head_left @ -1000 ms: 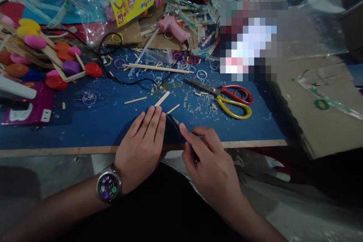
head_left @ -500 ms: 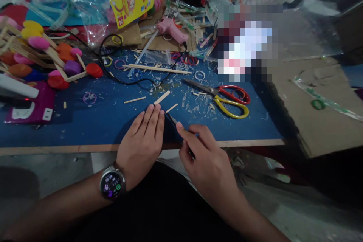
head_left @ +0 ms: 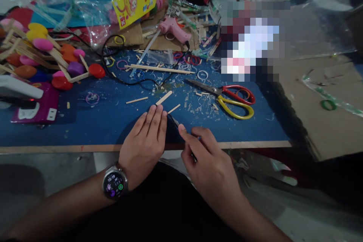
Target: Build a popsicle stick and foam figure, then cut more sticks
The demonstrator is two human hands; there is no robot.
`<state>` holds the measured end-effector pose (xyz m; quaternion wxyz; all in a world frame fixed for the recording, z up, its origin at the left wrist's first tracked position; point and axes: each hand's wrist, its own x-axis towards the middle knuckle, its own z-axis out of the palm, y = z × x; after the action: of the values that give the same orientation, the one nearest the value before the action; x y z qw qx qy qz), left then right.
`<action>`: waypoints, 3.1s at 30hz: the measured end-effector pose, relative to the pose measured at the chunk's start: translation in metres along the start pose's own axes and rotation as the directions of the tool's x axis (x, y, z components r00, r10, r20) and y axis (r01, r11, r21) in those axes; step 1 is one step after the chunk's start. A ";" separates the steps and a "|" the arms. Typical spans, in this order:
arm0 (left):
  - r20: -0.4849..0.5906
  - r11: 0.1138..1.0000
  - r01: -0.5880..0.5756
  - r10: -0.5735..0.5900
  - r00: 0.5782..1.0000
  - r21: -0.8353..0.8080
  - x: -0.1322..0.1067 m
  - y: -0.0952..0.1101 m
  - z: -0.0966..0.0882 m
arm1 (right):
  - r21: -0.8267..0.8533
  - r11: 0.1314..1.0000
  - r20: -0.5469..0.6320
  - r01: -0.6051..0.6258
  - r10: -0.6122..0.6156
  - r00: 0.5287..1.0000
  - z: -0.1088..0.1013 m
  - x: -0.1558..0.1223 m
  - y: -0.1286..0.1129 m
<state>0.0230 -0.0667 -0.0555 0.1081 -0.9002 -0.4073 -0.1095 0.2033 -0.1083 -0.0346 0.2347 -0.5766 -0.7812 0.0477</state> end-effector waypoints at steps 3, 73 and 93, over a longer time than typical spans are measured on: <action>0.006 1.000 0.008 -0.008 1.000 -0.010 0.000 0.001 0.000 | 0.004 1.000 0.010 -0.008 0.008 1.000 -0.002 0.000 -0.001; 0.193 0.646 0.099 0.077 0.978 -0.757 0.068 -0.117 -0.043 | 0.760 0.650 0.342 -0.001 -0.399 0.851 -0.003 0.166 0.042; 0.185 0.248 0.134 0.195 0.963 -0.959 0.064 -0.114 -0.028 | 0.852 0.523 0.329 -0.030 -0.489 0.808 0.002 0.151 0.037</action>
<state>-0.0257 0.0441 0.0018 -0.5199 -0.7899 -0.2468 -0.2120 0.2010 0.0436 -0.0025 0.2542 -0.2458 -0.7690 0.5326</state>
